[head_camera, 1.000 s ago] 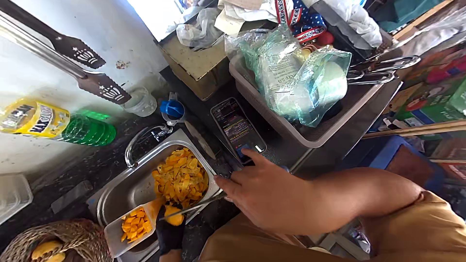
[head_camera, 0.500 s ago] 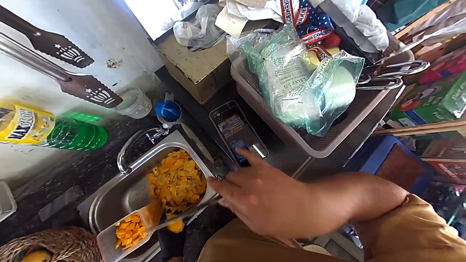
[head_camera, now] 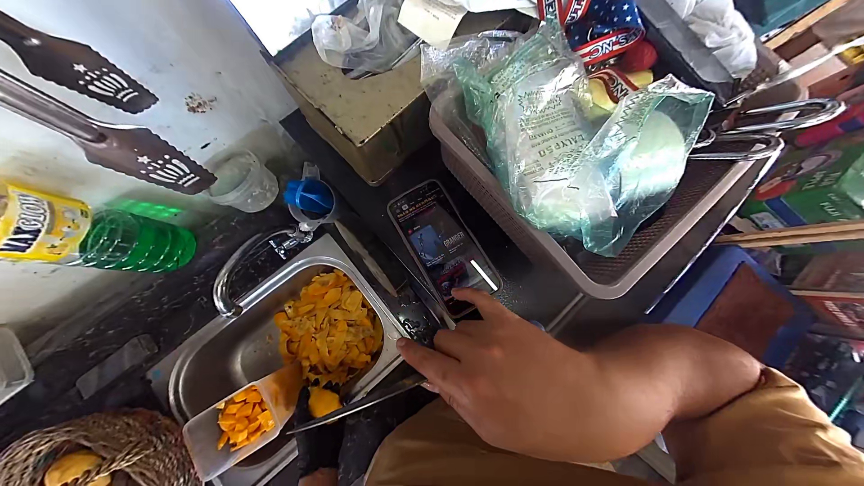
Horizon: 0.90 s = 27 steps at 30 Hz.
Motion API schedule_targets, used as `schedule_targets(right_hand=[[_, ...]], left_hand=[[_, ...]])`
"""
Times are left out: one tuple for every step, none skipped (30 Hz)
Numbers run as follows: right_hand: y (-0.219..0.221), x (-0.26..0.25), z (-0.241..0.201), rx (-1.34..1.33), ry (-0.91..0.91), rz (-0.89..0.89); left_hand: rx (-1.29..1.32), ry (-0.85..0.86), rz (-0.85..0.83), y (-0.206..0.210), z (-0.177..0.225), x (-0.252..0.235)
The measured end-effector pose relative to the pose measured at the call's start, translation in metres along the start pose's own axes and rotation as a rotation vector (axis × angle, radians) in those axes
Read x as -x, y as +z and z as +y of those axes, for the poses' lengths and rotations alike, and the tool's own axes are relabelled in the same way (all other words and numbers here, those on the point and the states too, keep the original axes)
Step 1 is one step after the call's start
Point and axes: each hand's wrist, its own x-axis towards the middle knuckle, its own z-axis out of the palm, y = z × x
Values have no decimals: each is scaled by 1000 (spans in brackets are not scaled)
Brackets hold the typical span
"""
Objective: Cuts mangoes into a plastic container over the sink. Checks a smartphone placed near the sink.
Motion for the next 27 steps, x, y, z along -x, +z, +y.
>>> schedule_targets(right_hand=[[0,0,2,-11,9,-4],[0,-1,4,-21,19,-10],[0,-1,5,-25,26,-15],[0,-2,7,-25,31,-21],[0,-3,8,-25,33,-23],[1,-4,9,-26,37,-15],[1,-5,10,-29,41,-6],[1,-6,10,-31,45,1],[1,-7,11,-35,46,1],[1,-8,11,-46,40,-2],[1,-8,10,-61,30,-9],[0,-6,10,-73,16,-12],[0,-5,8,-79,2,-11],[-1,-3,7,-86,-9,-7],[-2,-2,6,-84,-12,1],[-3,0,5,-73,-8,6],[-3,0,6,-58,2,7],[-3,0,7,-48,12,0],[-3,-1,8,-40,23,-8],[-3,-2,10,-37,29,-18],[-2,-4,11,-41,33,-23],[-1,-5,11,-50,32,-19],[0,-5,10,-69,23,-10],[0,-5,9,-88,9,-1],[0,-4,7,-100,-5,5],[-1,-3,6,-103,-19,4],[-1,-2,5,-100,-26,3]], left_hand=[[20,9,-10,-3,-3,-11],[48,10,-15,-3,-5,-16],[92,-8,-15,-2,-7,-19],[128,-24,-20,-3,-9,-20],[128,-34,-18,-2,-9,-19],[112,-38,-13,-1,-8,-18],[83,-36,-9,2,-6,-15],[51,-25,-14,4,-2,-12],[44,-25,-17,6,0,-10],[72,-33,-16,5,-1,-12],[105,-38,-7,2,-5,-15],[129,-41,-14,0,-7,-17],[134,-41,-12,0,-9,-16],[124,-34,1,-1,-9,-16],[113,-21,3,-1,-10,-16],[113,-14,-7,-3,-11,-16],[122,-13,-22,-4,-11,-17],[137,-27,-34,-4,-11,-18],[145,-38,-45,-4,-11,-19],[146,-46,-46,-5,-10,-19],[144,-50,-44,-5,-10,-20],[133,-49,-41,-5,-10,-19],[121,-42,-34,-5,-10,-19],[117,-29,-28,-5,-11,-19],[112,-12,-21,-5,-11,-18],[99,5,-5,-3,-12,-16],[76,15,16,-3,-12,-14]])
